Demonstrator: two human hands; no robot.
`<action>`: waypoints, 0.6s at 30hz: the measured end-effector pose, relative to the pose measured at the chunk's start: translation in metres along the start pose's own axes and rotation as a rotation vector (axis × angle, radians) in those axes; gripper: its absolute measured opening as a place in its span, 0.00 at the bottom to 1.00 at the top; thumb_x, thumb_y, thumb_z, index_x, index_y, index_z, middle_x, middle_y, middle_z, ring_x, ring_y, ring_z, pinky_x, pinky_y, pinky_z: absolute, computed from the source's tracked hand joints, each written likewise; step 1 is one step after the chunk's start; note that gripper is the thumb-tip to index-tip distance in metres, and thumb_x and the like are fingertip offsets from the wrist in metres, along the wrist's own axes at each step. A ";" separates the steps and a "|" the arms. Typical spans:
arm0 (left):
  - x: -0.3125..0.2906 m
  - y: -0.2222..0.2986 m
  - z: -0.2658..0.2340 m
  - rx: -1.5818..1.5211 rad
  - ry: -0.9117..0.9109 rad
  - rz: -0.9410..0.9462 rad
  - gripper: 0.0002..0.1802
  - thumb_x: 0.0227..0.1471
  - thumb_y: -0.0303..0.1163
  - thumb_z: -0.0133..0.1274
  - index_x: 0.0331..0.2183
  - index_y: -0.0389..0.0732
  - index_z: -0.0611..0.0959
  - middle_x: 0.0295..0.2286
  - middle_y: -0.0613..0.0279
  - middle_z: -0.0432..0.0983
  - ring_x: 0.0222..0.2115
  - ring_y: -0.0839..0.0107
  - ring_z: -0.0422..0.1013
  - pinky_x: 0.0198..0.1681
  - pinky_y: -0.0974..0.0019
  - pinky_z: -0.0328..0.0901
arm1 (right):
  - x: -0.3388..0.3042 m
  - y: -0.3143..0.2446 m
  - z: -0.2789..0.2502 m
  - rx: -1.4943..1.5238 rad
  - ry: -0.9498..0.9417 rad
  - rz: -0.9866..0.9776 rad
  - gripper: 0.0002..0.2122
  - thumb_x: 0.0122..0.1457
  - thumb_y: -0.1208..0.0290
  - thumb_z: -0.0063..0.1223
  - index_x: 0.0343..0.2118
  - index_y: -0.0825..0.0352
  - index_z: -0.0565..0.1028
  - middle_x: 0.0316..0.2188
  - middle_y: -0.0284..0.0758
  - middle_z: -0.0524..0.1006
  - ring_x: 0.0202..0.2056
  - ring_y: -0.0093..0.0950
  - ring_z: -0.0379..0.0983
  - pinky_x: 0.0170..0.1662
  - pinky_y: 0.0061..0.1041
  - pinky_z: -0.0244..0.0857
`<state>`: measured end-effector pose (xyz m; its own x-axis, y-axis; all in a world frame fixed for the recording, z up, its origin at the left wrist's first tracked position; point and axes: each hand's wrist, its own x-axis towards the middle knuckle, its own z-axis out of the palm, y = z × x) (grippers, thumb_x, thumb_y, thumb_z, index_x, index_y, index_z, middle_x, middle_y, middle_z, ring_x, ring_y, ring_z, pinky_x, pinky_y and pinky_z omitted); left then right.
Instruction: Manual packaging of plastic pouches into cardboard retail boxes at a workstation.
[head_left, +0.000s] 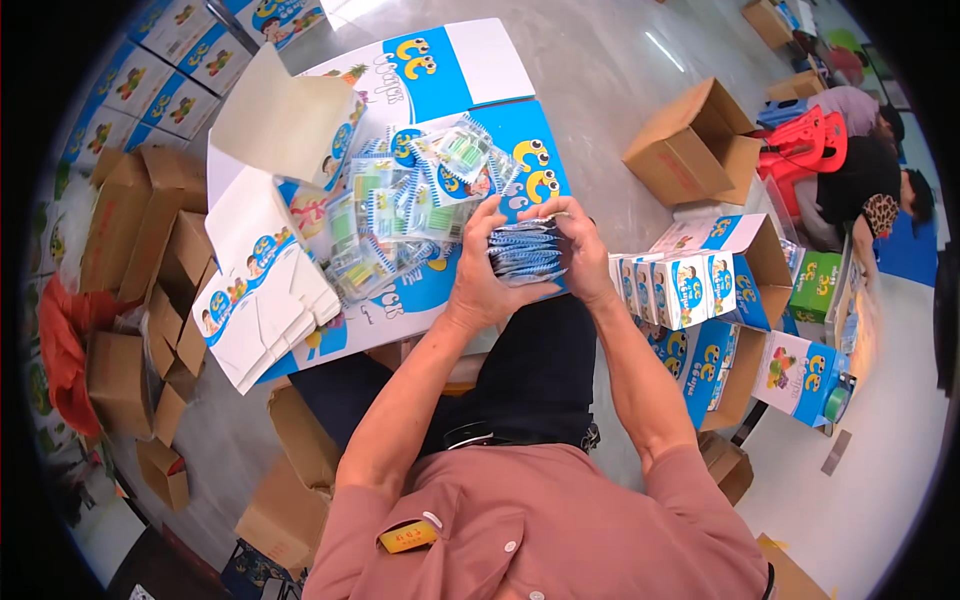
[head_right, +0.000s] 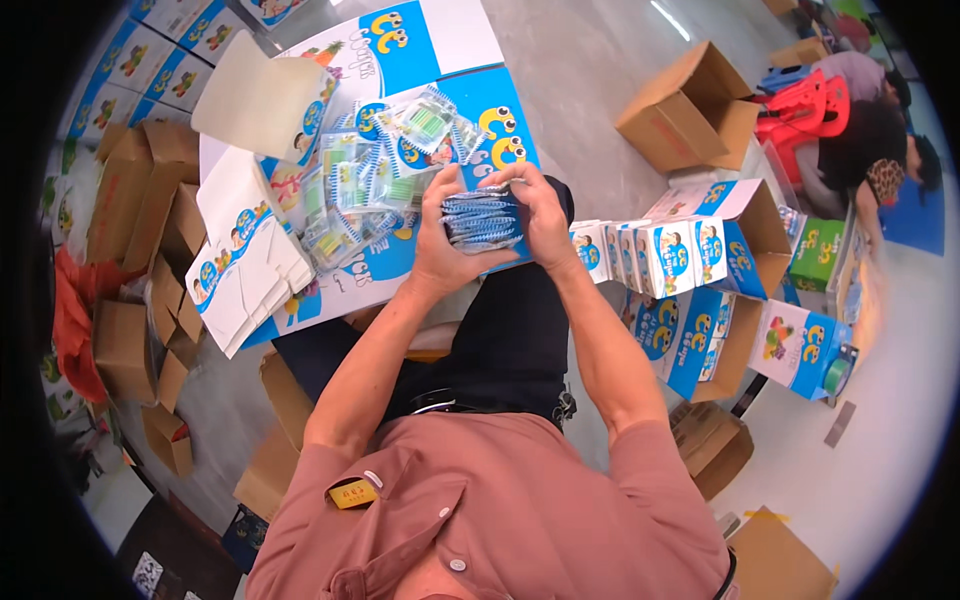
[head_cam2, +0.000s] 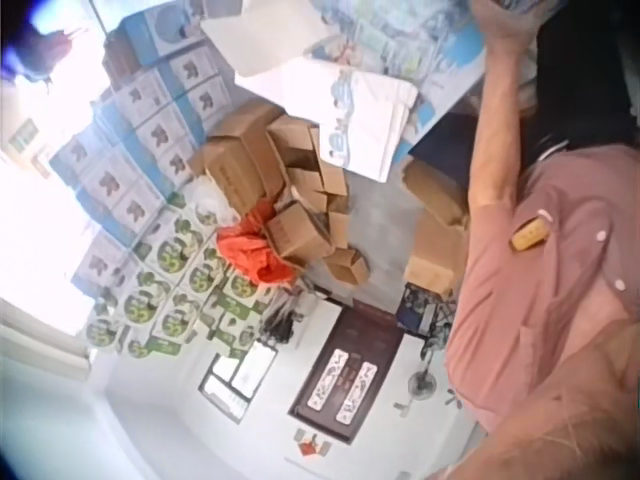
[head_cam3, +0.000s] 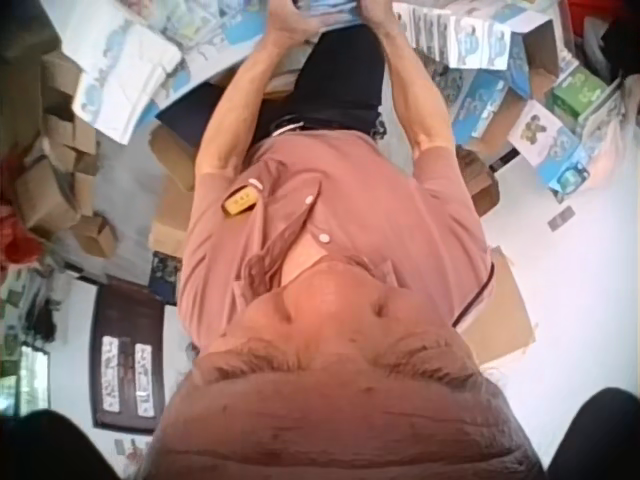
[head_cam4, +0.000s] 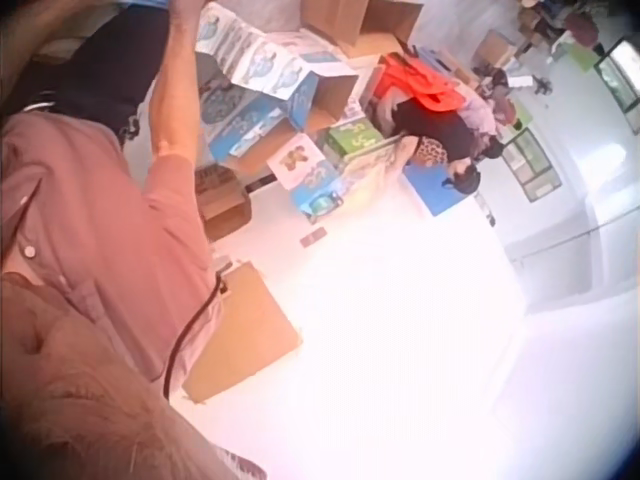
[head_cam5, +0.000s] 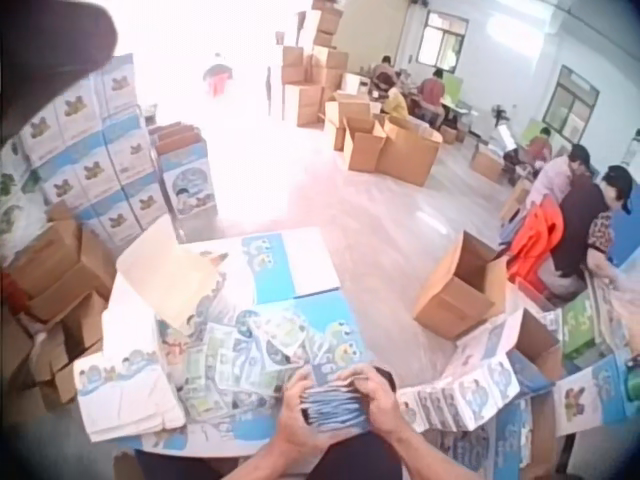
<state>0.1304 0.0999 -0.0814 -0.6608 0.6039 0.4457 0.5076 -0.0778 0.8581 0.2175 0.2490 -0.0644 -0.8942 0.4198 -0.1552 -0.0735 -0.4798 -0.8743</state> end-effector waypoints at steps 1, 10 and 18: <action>-0.002 0.000 0.001 -0.051 -0.039 -0.028 0.63 0.23 0.35 0.81 0.59 0.40 0.60 0.60 0.44 0.59 0.61 0.50 0.61 0.62 0.53 0.60 | 0.001 0.000 -0.001 0.005 0.010 0.007 0.14 0.69 0.62 0.37 0.40 0.68 0.70 0.47 0.43 0.76 0.48 0.31 0.72 0.58 0.32 0.63; -0.007 0.002 -0.014 0.064 -0.276 -0.055 0.69 0.30 0.33 0.78 0.65 0.40 0.48 0.60 0.44 0.58 0.60 0.51 0.61 0.64 0.54 0.56 | 0.014 0.011 0.004 -0.124 -0.161 -0.102 0.21 0.72 0.55 0.31 0.39 0.68 0.73 0.43 0.35 0.72 0.47 0.24 0.67 0.56 0.26 0.60; 0.005 0.005 -0.004 0.058 -0.164 0.032 0.58 0.33 0.30 0.76 0.61 0.40 0.57 0.57 0.45 0.59 0.58 0.51 0.63 0.62 0.56 0.58 | 0.006 0.006 0.030 0.178 -0.101 0.014 0.33 0.71 0.46 0.31 0.67 0.71 0.55 0.65 0.42 0.61 0.66 0.33 0.56 0.70 0.32 0.44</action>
<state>0.1275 0.0994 -0.0741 -0.5471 0.7234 0.4212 0.5616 -0.0559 0.8255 0.1988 0.2253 -0.0569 -0.9347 0.3373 -0.1118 -0.1299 -0.6172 -0.7760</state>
